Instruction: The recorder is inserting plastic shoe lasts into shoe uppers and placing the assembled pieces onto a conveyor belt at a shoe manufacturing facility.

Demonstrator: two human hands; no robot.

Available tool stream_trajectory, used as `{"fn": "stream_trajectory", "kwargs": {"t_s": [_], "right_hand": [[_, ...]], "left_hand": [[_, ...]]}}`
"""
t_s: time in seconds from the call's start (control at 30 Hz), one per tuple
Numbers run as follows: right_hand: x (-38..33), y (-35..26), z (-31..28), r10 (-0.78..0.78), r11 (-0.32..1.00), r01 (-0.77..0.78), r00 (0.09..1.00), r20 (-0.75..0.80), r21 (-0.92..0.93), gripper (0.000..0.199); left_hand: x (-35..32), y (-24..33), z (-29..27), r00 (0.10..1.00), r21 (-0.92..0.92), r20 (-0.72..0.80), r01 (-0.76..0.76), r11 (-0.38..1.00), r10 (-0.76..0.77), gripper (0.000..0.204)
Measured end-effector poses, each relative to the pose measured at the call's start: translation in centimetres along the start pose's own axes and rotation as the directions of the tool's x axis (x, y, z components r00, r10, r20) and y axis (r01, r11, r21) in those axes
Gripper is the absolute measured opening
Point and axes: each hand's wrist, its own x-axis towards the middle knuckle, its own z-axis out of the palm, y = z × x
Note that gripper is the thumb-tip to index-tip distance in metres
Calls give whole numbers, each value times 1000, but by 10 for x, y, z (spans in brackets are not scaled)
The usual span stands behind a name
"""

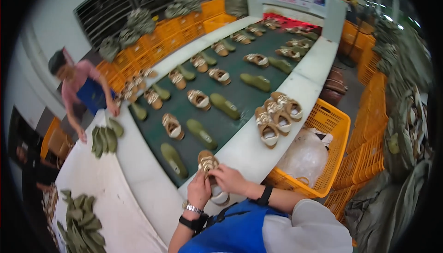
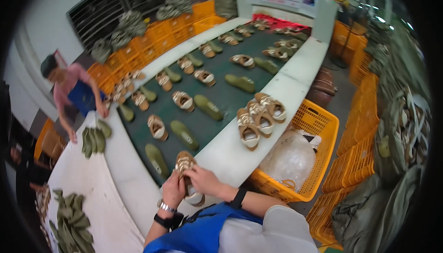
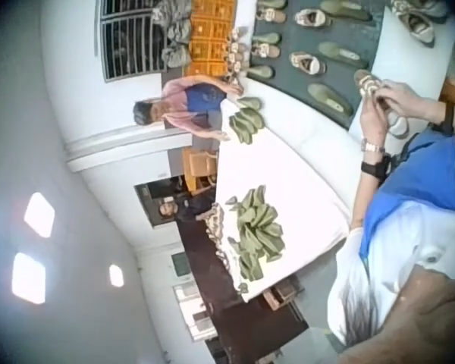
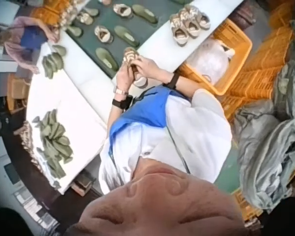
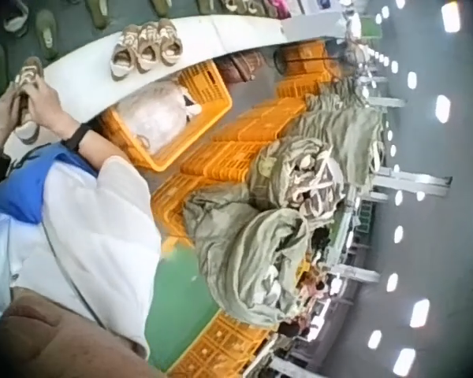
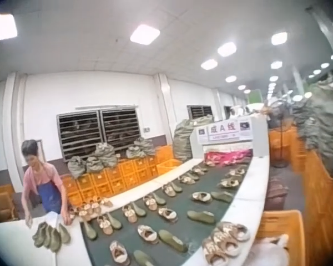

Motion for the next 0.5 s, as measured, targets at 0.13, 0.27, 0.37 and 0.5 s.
{"fn": "stream_trajectory", "kwargs": {"t_s": [0.13,0.27,0.37,0.5], "right_hand": [[-7,-12,-7,79,996,-80,996,36,40,26],[-9,-6,-15,44,963,-83,987,155,256,26],[-6,-8,-27,-35,901,-117,940,340,417,28],[-14,-10,-41,-136,904,-64,894,427,423,21]], "left_hand": [[-3,22,-22,985,3,151,78,997,-77,20],[-5,32,-30,982,-32,154,113,993,-106,22],[-11,31,-29,986,-86,96,144,986,-136,32],[-17,8,-18,974,-306,127,216,927,-185,39]]}}
